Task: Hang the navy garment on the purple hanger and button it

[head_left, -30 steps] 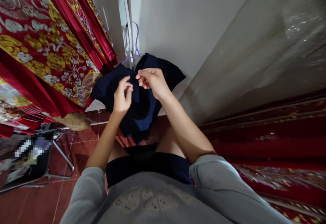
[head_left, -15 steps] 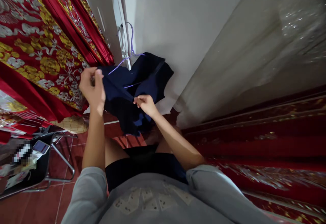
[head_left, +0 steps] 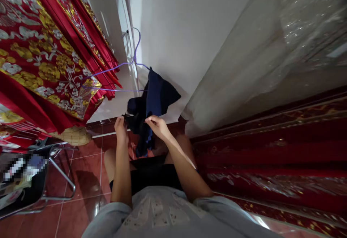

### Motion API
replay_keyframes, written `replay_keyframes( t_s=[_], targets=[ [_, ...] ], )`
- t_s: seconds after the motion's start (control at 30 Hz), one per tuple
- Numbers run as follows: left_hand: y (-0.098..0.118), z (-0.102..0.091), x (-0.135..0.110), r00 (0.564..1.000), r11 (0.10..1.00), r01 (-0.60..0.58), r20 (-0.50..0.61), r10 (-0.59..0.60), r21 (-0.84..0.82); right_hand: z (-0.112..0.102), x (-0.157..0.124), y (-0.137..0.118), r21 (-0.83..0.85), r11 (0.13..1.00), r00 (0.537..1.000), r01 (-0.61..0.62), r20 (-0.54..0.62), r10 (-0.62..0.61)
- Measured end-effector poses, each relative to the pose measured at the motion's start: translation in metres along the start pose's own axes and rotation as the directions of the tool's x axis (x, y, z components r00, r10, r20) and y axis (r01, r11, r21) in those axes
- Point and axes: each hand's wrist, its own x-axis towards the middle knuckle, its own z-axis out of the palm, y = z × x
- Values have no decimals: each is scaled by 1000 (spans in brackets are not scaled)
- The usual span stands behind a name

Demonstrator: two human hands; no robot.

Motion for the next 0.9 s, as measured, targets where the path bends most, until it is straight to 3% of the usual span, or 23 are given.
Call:
replay_keyframes(
  t_s=[0.07, 0.13, 0.27, 0.33, 0.43, 0.53, 0.6, 0.67, 0.77, 0.83, 0.9],
  targets=[
    [12, 18, -14, 998, 998, -59, 4, 59, 12, -1, -3, 4, -69, 997, 999, 23, 50, -19],
    [30, 38, -27, 978, 968, -203, 74, 194, 148, 4, -5, -2, -23, 999, 993, 44, 114, -41],
    [62, 67, -44, 854, 742, -521, 249, 458, 423, 15, 1, -31, 185, 982, 952, 40, 290, -94],
    [71, 65, -47, 820, 695, -572, 323, 472, 436, 8, 11, -47, 233, 973, 924, 8, 370, -96],
    [76, 42, -45, 832, 756, -474, 512, 216, 451, -19, 31, -67, 188, 982, 864, 22, 491, -113],
    [73, 10, -42, 726, 751, -392, 680, -103, 532, -51, 53, -91, 66, 994, 792, 89, 600, -111],
    [70, -7, -41, 655, 688, -394, 711, -255, 610, -67, 70, -107, -53, 985, 767, 165, 635, -95],
    [69, -19, -38, 632, 575, -439, 692, -349, 691, -75, 89, -115, -151, 948, 794, 281, 592, -141],
    [76, -34, -30, 687, 382, -498, 622, -375, 779, -74, 120, -105, -228, 894, 892, 385, 339, -297],
    [86, -43, -25, 736, 295, -492, 572, -362, 819, -68, 137, -85, -236, 912, 936, 337, 194, -295],
    [96, -54, -20, 764, 240, -481, 537, -357, 843, -60, 146, -62, -208, 953, 965, 219, 193, -179]
  ],
)
